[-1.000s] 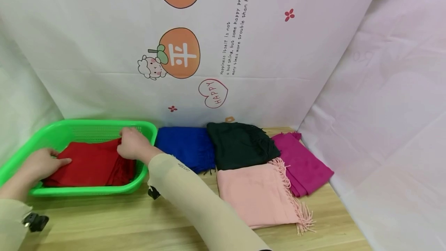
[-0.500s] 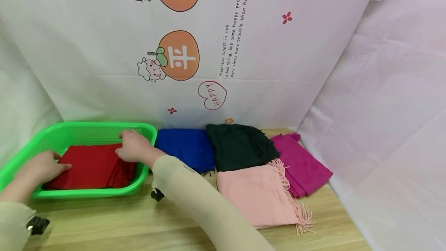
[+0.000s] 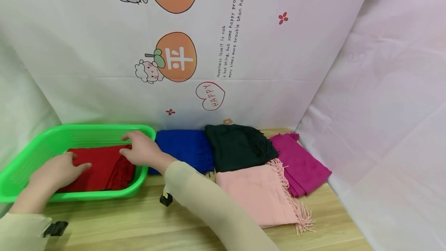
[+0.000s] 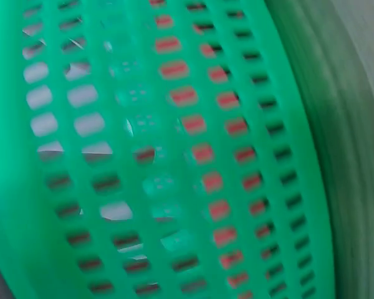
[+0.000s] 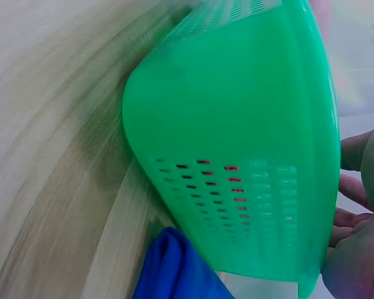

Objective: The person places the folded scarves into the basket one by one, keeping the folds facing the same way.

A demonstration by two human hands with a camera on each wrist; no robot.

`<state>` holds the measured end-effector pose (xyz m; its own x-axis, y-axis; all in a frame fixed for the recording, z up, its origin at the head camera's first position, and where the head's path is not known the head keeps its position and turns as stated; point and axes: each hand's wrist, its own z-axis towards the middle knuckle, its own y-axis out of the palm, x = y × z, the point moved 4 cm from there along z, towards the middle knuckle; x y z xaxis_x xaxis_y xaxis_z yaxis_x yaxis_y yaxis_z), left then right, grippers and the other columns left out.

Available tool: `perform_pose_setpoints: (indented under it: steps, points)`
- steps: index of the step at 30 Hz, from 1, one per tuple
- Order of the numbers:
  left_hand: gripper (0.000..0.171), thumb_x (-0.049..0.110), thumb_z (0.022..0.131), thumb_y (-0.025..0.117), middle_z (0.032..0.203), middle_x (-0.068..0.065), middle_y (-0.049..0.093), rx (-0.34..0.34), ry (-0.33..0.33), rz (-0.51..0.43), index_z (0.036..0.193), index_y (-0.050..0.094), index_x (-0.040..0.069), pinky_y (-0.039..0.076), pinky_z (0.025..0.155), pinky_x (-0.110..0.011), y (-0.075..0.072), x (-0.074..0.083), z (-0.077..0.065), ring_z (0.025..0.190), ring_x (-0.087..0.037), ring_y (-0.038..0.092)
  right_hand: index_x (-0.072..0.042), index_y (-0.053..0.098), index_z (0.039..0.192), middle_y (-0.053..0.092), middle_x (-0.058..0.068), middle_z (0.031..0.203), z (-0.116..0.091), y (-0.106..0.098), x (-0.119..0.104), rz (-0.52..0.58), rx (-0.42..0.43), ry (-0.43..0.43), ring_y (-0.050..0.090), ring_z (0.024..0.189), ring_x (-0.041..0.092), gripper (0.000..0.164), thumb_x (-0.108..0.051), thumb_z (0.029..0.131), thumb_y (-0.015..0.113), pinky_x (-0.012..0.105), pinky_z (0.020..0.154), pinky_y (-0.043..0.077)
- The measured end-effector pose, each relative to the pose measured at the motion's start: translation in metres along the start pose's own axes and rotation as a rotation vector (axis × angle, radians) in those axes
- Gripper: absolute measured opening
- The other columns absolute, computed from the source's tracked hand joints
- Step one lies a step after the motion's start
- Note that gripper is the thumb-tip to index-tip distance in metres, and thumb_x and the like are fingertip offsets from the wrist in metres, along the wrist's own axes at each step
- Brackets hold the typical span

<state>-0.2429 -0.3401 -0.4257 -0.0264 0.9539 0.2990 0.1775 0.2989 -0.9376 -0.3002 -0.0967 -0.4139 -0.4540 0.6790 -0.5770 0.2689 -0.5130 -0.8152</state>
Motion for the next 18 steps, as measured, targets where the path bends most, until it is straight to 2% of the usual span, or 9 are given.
perform_pose_setpoints:
  steps: [2,4,9,13,18]
  points:
    - [0.093,0.052,0.111,0.063,0.143,-0.053,0.046,0.019,0.009,-0.021,0.143,0.038,-0.032,0.054,0.086,-0.077,0.002,0.008,0.0,0.122,-0.073,0.051,-0.029,0.064,0.153,0.053,-0.014,0.162,-0.004,-0.003,0.005,0.023,0.01,-0.003,0.061,0.127,0.0,0.041,-0.038,0.113,0.068,0.02,0.095,0.052]
    - [0.1,0.056,0.112,0.058,0.146,-0.057,0.039,0.047,0.015,-0.058,0.15,0.03,-0.032,0.052,0.089,-0.079,0.003,0.016,0.0,0.125,-0.075,0.048,-0.027,0.064,0.155,0.053,-0.013,0.163,-0.009,-0.008,0.01,0.048,0.02,-0.013,0.061,0.133,0.003,0.043,-0.039,0.114,0.067,0.022,0.101,0.053]
    - [0.114,0.063,0.115,0.043,0.146,-0.062,0.033,0.14,0.01,-0.176,0.156,-0.005,-0.032,0.05,0.09,-0.082,0.004,0.033,-0.005,0.128,-0.077,0.045,-0.022,0.06,0.16,0.054,-0.007,0.164,-0.02,-0.022,0.025,0.103,0.06,-0.046,0.058,0.144,0.01,0.048,-0.038,0.115,0.065,0.029,0.111,0.052]
    - [0.112,0.063,0.116,0.043,0.147,-0.057,0.04,0.173,0.027,-0.234,0.16,-0.007,-0.028,0.052,0.087,-0.079,0.005,0.045,-0.011,0.128,-0.073,0.052,-0.021,0.058,0.161,0.056,-0.004,0.163,-0.03,-0.031,0.036,0.119,0.071,-0.062,0.056,0.147,0.013,0.05,-0.038,0.115,0.065,0.031,0.115,0.051]
    - [0.108,0.057,0.115,0.051,0.152,-0.05,0.044,0.196,0.066,-0.262,0.164,0.0,-0.024,0.056,0.085,-0.072,0.009,0.06,-0.016,0.13,-0.066,0.055,-0.019,0.052,0.165,0.055,-0.001,0.164,-0.044,-0.038,0.044,0.147,0.081,-0.058,0.055,0.148,0.015,0.056,-0.039,0.114,0.066,0.033,0.117,0.05]
